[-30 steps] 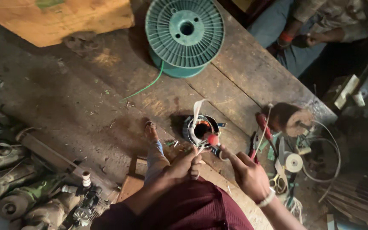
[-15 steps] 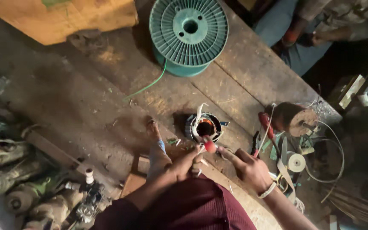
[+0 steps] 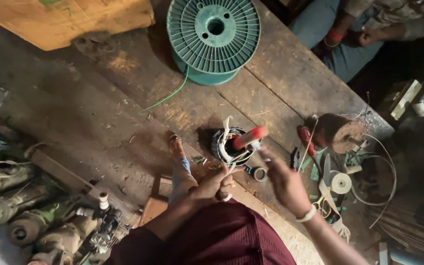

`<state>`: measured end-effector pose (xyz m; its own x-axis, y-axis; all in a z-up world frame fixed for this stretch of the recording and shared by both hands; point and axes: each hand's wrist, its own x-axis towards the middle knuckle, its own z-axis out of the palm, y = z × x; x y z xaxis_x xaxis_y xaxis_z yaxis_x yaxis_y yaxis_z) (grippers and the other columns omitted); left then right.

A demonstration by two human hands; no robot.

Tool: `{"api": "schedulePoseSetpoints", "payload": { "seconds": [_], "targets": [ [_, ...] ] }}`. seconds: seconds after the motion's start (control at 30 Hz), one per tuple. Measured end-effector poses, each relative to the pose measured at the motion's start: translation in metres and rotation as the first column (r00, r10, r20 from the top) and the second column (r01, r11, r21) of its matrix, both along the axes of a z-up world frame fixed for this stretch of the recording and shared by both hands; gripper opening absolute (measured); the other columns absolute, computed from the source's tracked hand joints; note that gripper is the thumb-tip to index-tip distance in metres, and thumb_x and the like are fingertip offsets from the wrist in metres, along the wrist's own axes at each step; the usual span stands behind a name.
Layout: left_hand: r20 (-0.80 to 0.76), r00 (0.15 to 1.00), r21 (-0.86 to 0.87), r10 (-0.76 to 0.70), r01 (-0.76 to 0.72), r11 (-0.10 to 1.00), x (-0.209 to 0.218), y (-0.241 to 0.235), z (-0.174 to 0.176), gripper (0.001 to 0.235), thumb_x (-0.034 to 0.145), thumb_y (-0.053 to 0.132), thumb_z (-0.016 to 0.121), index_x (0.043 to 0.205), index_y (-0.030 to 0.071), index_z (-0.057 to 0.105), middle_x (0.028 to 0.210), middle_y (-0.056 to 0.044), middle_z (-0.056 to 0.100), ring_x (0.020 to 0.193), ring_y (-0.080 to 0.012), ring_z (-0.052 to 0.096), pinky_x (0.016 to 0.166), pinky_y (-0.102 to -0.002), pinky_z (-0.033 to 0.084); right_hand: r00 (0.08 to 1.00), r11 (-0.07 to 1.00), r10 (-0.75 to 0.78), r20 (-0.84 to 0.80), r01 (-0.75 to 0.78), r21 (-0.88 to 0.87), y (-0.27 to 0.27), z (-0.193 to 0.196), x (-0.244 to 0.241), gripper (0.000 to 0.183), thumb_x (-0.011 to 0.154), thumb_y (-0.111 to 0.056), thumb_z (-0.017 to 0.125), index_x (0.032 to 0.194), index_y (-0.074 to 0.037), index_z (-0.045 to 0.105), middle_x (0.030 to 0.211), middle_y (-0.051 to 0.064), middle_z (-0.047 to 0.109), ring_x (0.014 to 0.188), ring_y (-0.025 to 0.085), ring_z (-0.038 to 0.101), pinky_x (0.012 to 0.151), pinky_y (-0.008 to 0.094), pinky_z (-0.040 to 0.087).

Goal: The person wraps white insulating tape around the copper windings of a small electric motor stator. They repeatedly rotate the stator and apply tape in overlapping layers, occasionally using a hammer to tap the assembly. A second person is visible in the background handling other parts.

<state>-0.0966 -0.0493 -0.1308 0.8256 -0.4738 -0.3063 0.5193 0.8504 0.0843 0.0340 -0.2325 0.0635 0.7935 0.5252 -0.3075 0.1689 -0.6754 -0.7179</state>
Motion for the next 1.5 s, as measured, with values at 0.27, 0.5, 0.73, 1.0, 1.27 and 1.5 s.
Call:
{"api": "schedulePoseSetpoints", "payload": {
  "seconds": [0.27,0.5,0.73,1.0,1.27,1.5],
  "targets": [
    [0.012,1.0,0.027,0.027,-0.027,0.999,0.004,0.003,0.004,0.077,0.102,0.057,0.05,0.156,0.003,0.043,0.067,0.007,0.028,0.051,-0.0053,0.025,0.045,-0.023,0.022,0.933,0.98,0.102,0.346,-0.155,0.127,0.009,-0.004,0.005,0.041,0.102,-0.007,0.053,0.143,-0.009,0.053,0.129,0.025,0.071,0.107,0.035,0.075,0.084,0.039,0.062],
    [-0.032,0.998,0.126,-0.051,0.055,0.991,0.007,0.012,0.024,0.077,0.1,0.059,0.051,0.155,0.005,0.045,0.066,0.008,0.028,0.052,-0.0055,0.027,0.047,-0.024,0.025,0.969,0.964,0.238,0.058,-0.229,-0.135,0.025,0.02,0.025,0.053,0.098,-0.012,0.056,0.15,-0.022,0.048,0.093,0.013,0.08,0.06,0.021,0.078,0.062,0.036,0.064],
    [-0.038,0.997,0.177,-0.07,0.075,0.981,0.013,0.015,0.02,0.076,0.102,0.059,0.046,0.155,0.005,0.043,0.066,0.007,0.029,0.052,-0.006,0.028,0.047,-0.024,0.027,0.894,0.866,0.419,0.156,-0.342,-0.364,0.021,0.058,0.038,0.058,0.094,-0.01,0.059,0.149,-0.027,0.053,0.088,0.01,0.078,0.046,0.016,0.07,0.046,0.031,0.057],
    [-0.161,0.968,0.352,-0.192,0.238,0.905,0.015,0.024,0.012,0.059,0.104,0.06,0.041,0.133,0.009,0.048,0.065,0.008,0.034,0.05,-0.0056,0.029,0.045,-0.023,0.026,0.959,0.977,0.212,0.185,-0.213,-0.018,0.004,0.013,0.034,0.052,0.091,0.002,0.059,0.14,-0.016,0.059,0.112,0.01,0.079,0.071,0.023,0.076,0.067,0.035,0.06],
    [-0.277,0.935,0.275,-0.22,0.296,0.915,0.04,0.082,0.063,0.063,0.101,0.061,0.037,0.107,0.005,0.065,0.059,0.006,0.029,0.055,-0.01,0.044,0.047,-0.02,0.032,0.868,0.935,-0.106,0.486,0.254,-0.25,-0.023,-0.047,0.016,0.045,0.095,-0.001,0.061,0.138,-0.013,0.064,0.105,0.017,0.069,0.092,0.037,0.069,0.077,0.047,0.055],
    [0.542,0.728,0.805,-0.419,-0.307,0.508,0.002,0.065,0.18,0.037,0.103,0.018,0.05,0.136,0.003,0.06,0.116,-0.009,0.071,0.106,-0.0226,0.067,0.092,-0.036,0.053,0.998,0.999,-0.015,0.055,0.013,0.042,0.004,-0.023,-0.028,0.023,0.098,-0.019,0.058,0.114,-0.008,0.072,0.115,0.014,0.071,0.101,0.025,0.067,0.086,0.038,0.053]
  ]
}}
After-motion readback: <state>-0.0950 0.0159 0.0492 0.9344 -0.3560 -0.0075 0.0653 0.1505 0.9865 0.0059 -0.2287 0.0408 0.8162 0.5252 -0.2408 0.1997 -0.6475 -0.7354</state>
